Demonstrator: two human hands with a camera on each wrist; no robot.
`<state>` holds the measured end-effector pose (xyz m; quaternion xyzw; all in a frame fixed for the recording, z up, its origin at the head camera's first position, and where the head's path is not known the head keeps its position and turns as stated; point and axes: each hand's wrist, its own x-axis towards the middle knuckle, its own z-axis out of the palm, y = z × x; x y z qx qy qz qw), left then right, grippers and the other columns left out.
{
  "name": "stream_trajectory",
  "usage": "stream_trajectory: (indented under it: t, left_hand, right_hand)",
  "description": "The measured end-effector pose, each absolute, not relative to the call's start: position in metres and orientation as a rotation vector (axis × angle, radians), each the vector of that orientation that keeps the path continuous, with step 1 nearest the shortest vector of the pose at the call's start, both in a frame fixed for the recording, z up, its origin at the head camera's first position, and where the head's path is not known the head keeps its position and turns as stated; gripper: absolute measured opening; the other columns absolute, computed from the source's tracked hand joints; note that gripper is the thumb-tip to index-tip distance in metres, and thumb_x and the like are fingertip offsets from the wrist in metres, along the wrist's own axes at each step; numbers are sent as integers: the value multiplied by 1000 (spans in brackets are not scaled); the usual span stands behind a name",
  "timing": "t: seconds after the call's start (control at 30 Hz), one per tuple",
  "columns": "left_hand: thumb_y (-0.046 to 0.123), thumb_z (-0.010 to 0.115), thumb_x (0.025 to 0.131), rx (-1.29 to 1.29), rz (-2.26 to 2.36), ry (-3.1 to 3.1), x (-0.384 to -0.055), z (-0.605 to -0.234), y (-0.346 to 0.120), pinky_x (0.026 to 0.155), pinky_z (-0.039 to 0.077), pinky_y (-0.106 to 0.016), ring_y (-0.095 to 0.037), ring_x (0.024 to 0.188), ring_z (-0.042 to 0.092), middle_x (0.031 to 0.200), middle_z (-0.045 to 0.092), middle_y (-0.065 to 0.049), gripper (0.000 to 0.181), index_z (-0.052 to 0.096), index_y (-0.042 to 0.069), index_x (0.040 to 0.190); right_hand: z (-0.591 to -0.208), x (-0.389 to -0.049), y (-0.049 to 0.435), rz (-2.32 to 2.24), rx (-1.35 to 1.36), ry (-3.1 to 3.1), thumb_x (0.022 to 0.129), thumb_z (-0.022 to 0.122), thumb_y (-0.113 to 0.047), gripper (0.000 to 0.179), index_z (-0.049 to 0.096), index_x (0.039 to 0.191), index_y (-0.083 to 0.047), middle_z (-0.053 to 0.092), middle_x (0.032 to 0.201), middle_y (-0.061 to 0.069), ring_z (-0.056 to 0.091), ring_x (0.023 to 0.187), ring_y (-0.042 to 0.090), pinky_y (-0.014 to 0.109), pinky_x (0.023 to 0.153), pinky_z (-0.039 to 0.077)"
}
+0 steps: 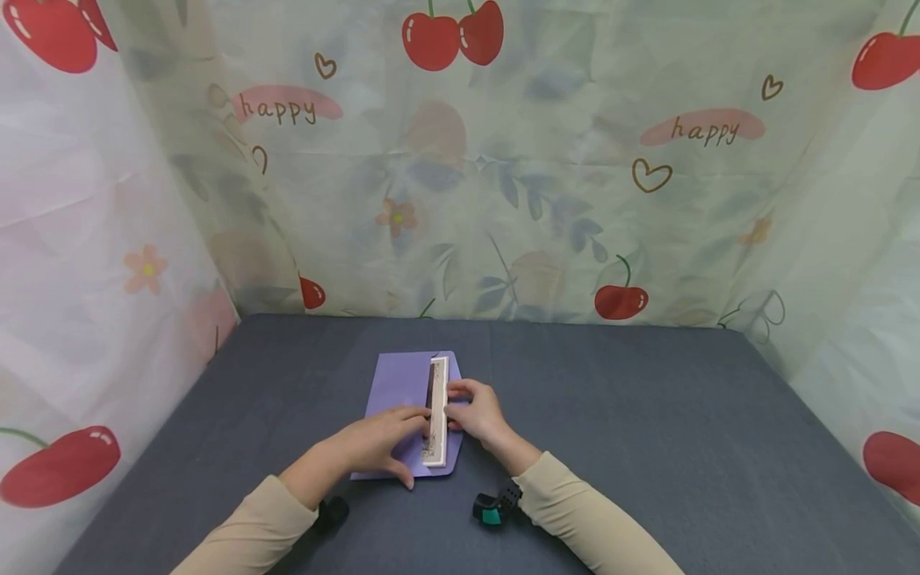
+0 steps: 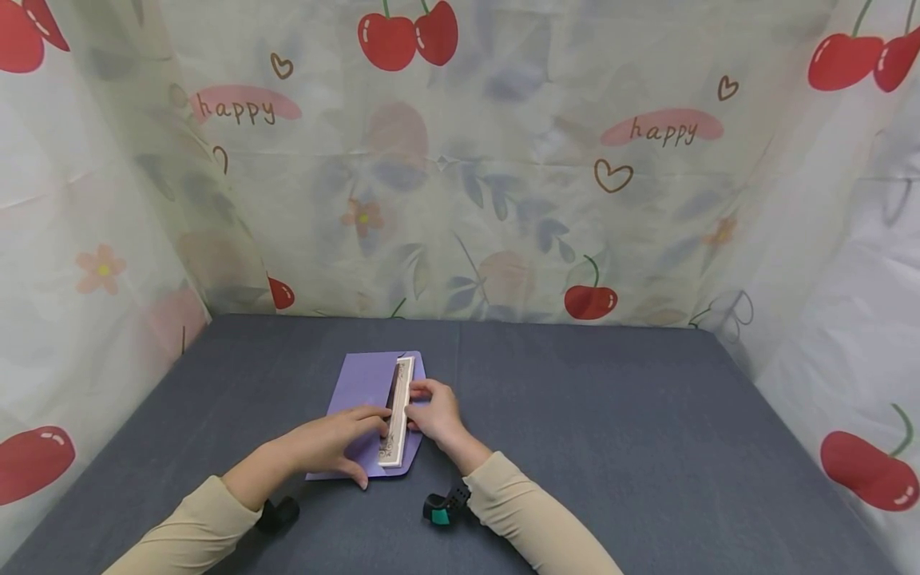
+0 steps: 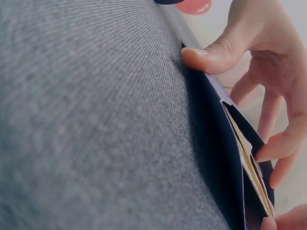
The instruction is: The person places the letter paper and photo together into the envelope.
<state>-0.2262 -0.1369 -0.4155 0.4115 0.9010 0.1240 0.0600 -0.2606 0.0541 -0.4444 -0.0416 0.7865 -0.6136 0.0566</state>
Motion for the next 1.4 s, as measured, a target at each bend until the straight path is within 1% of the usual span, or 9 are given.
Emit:
stream_trajectory:
  t: [0.53,0.9,1.1,1.4]
  left_hand:
    - [43,79,66,1250,358,2733,-227,-417,-137,103,40,-42,-25,126,47,137,49,-10,59,54,14,111]
    - [43,78,67,1224,361,2725,-226,-416,-136,103,41,-43,-25,127,46,139,47,-9,58,54,14,111]
    - [42,78,68,1200,379,2710,-226,-415,-136,103,41,-43,-25,128,46,140,46,-9,59,53,14,113]
    - [42,79,67,1220,376,2711,-226,-414,-137,103,40,-44,-26,128,46,139,47,-10,59,53,12,112]
  right_hand:
    - [-447,-261,52,-1884,-139,2367,78,60,9,39,56,116,8,61,110,25,60,67,12,27,57,56]
    - [-446,-261,49,-1890,-134,2358,78,60,9,39,56,117,8,62,110,25,59,64,10,26,56,56]
    - [-446,-261,47,-1898,-142,2354,76,60,10,39,57,115,8,62,109,25,61,65,11,27,57,56]
    - [-446,-261,44,-1908,-165,2348,76,60,11,38,57,113,9,62,107,25,62,64,11,27,56,56]
